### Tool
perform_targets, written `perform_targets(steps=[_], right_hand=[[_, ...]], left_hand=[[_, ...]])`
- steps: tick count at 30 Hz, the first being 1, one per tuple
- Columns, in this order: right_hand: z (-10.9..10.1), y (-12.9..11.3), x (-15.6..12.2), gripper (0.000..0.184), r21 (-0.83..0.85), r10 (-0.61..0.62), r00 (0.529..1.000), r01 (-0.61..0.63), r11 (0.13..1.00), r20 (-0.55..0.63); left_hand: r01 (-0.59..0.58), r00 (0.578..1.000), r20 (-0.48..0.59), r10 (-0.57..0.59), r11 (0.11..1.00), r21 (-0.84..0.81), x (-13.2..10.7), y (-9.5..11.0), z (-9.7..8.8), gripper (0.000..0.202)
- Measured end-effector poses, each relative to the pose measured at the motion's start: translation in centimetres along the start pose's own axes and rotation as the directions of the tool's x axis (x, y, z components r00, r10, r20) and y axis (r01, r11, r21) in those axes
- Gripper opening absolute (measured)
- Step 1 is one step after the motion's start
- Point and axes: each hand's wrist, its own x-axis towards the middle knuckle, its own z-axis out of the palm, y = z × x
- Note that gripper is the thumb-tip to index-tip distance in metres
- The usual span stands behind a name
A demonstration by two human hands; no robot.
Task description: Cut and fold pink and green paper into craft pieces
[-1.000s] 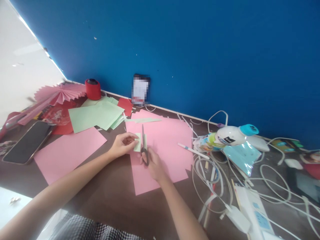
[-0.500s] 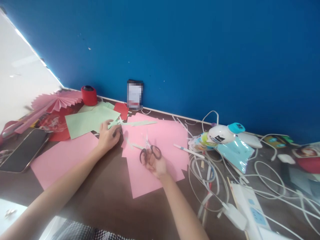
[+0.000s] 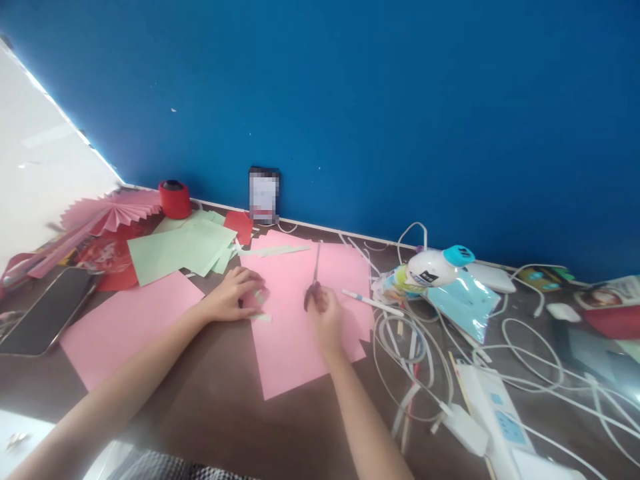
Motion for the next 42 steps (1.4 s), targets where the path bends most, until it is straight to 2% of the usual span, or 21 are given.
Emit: perform_targets(steps=[3,7,9,12,14,17,20,22,24,26,29,32,35,42], right_hand=[[-0.5,0.0,0.5,0.031,-0.213,0.008,0.999,-0.018,0.977,-0.050],[-1.9,0.4,1.8,0.030,-0.349,0.022,0.999,-0.029,0.937,-0.025],[-2.5,0.7,2.3,0.025,-0.413,-0.018,1.000,0.015,0.911,-0.004],[-2.6,1.2,2.4,0.016,-0.512,-0.150,0.988,0.149,0.846,0.040],[-1.9,1.1,1.9,0.016,-0.541,-0.268,0.956,0.290,0.790,0.121],[-0.1,0.3,0.5,0.015,-0.489,-0.378,0.861,0.506,0.711,0.341],[2.1,-1.1,-0.7,0.017,-0.399,-0.348,0.772,0.591,0.701,0.532],[3.4,-2.0,-0.9,0.020,-0.353,-0.300,0.737,0.586,0.729,0.605],[4.5,-2.5,-0.7,0.021,-0.326,-0.246,0.744,0.531,0.782,0.621],[5.5,-2.6,-0.3,0.016,-0.326,-0.191,0.776,0.457,0.828,0.601],[6.6,-2.5,0.3,0.009,-0.385,-0.124,0.822,0.387,0.838,0.556],[7.1,-2.5,0.5,0.008,-0.449,-0.062,0.837,0.353,0.821,0.544],[7.2,-2.7,0.5,0.009,-0.511,-0.041,0.822,0.392,0.765,0.568],[6.5,-3.4,-0.1,0.013,-0.609,0.007,0.811,0.434,0.664,0.585]], left_hand=[[0.013,1.000,0.025,-0.012,1.000,-0.005,0.0,0.0,0.1,0.038],[0.007,0.998,0.057,-0.005,0.999,-0.041,0.0,-0.2,0.2,0.027],[-0.001,0.998,0.056,0.004,0.998,-0.062,0.0,-0.4,0.3,0.023],[-0.004,1.000,0.028,0.006,0.997,-0.072,0.1,-0.7,0.6,0.018],[-0.006,1.000,0.006,0.006,0.997,-0.077,0.1,-0.9,0.7,0.017],[-0.013,0.999,-0.035,0.010,0.994,-0.106,0.3,-1.1,0.9,0.018],[0.001,0.998,-0.066,-0.011,0.989,-0.145,0.4,-1.3,1.0,0.019],[0.014,0.997,-0.076,-0.027,0.986,-0.168,0.4,-1.3,1.0,0.017],[0.010,0.996,-0.085,-0.027,0.982,-0.187,0.4,-1.4,1.0,0.015],[-0.005,0.994,-0.109,-0.018,0.979,-0.206,0.4,-1.5,1.1,0.017],[-0.021,0.982,-0.189,-0.021,0.977,-0.214,0.4,-1.7,1.5,0.021],[-0.040,0.950,-0.311,-0.027,0.978,-0.204,0.5,-2.2,1.8,0.020],[-0.020,0.909,-0.411,-0.073,0.976,-0.217,0.5,-2.7,1.8,0.021],[0.123,0.824,-0.495,-0.276,0.939,-0.321,0.5,-3.5,1.9,0.021]])
